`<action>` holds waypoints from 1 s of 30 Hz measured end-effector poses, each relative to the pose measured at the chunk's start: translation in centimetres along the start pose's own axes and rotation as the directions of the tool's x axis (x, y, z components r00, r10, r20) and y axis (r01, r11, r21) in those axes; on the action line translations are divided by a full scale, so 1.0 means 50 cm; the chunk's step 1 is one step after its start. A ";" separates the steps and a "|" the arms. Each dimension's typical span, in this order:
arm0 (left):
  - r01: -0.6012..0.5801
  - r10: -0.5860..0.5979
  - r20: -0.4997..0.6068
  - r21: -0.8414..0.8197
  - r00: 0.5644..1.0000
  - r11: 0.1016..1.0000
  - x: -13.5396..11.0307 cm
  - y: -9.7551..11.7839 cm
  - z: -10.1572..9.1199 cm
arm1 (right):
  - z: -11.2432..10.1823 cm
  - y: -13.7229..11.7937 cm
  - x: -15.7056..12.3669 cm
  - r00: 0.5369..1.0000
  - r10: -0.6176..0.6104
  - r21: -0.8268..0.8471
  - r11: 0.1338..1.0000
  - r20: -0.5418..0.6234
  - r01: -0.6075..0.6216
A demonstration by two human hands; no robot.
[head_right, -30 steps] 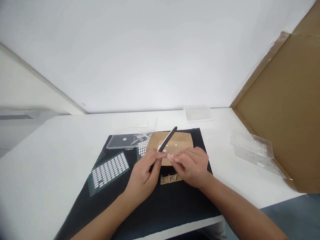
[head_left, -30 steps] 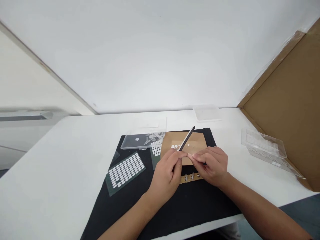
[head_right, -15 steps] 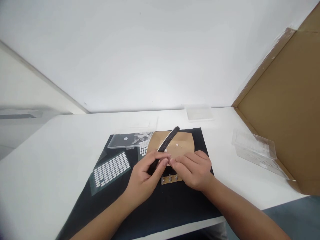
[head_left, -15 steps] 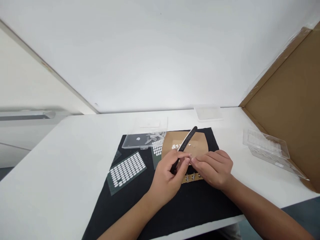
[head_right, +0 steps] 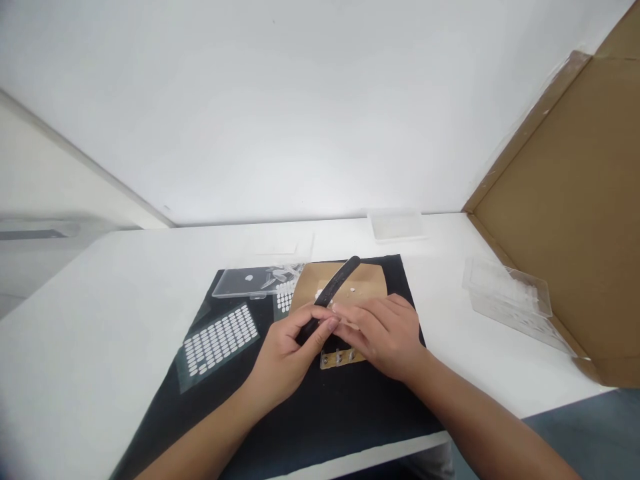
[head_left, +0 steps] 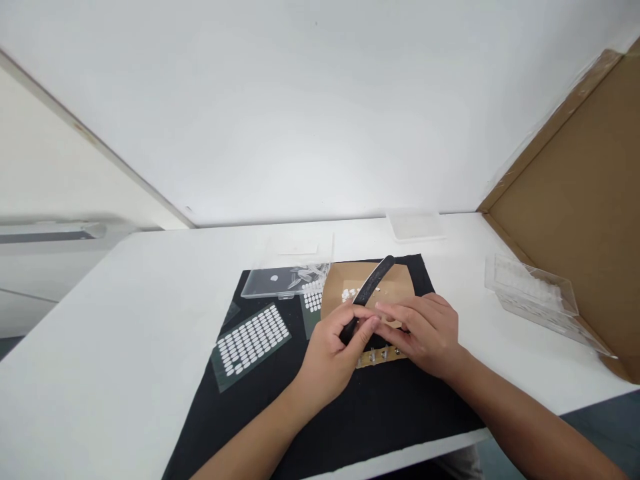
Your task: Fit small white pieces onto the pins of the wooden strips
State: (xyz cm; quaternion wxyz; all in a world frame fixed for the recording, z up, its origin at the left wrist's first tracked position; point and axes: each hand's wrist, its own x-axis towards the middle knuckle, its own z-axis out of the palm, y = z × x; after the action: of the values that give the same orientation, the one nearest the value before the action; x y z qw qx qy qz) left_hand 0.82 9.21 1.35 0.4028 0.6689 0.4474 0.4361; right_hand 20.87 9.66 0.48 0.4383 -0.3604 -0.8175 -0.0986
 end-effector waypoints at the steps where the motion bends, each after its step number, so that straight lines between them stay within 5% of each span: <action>1: 0.004 -0.004 0.002 0.007 1.000 1.000 0.000 0.000 0.000 | -0.001 0.001 -0.001 1.000 0.002 0.009 1.000 0.013 -0.002; 17: -0.014 0.005 0.104 0.085 0.995 0.996 -0.002 -0.011 0.005 | -0.043 0.046 -0.005 0.967 -0.088 0.118 0.991 0.237 0.061; 24: -0.047 0.064 -0.093 0.171 0.994 0.984 0.005 -0.028 -0.003 | -0.072 0.080 -0.007 0.827 -0.036 0.362 0.909 0.561 -0.205; 30: -0.101 0.119 -0.100 0.172 0.988 0.980 0.003 -0.021 -0.006 | -0.075 0.082 -0.002 0.733 -0.013 0.361 0.876 0.680 -0.320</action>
State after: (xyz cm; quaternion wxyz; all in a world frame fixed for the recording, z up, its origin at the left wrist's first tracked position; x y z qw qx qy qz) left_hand 0.31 9.68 0.51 0.2953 0.6989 0.4660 0.4551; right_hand 26.08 10.78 1.99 0.1972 -0.3268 -0.8846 0.2680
